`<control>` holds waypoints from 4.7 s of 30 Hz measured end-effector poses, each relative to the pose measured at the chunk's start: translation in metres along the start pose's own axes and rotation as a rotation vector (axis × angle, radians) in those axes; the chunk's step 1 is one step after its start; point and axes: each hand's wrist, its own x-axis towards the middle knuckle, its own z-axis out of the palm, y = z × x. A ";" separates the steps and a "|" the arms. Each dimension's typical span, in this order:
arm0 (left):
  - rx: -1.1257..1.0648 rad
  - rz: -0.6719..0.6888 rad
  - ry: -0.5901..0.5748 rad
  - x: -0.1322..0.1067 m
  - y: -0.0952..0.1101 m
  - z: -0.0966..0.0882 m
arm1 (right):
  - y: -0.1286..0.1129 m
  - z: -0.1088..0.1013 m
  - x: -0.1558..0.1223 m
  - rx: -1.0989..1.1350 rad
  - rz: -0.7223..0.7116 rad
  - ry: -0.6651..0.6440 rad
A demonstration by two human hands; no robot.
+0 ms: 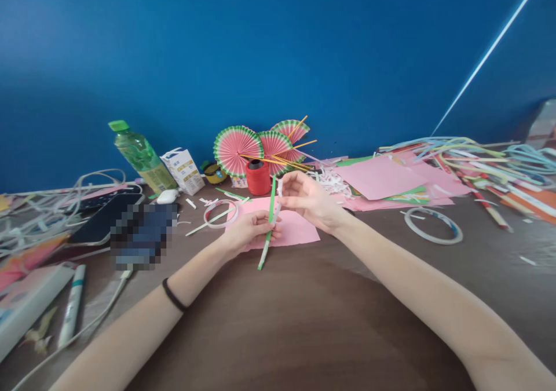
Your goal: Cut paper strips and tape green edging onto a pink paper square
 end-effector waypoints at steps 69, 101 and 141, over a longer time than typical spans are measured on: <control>-0.053 -0.069 -0.128 0.004 -0.001 0.000 | 0.060 -0.008 0.006 -0.351 -0.188 0.186; -0.079 -0.028 -0.167 0.007 -0.005 -0.003 | 0.057 -0.010 0.005 -0.356 -0.182 0.131; 0.117 0.001 -0.266 0.003 -0.005 0.001 | 0.049 -0.013 0.003 -0.581 -0.302 0.112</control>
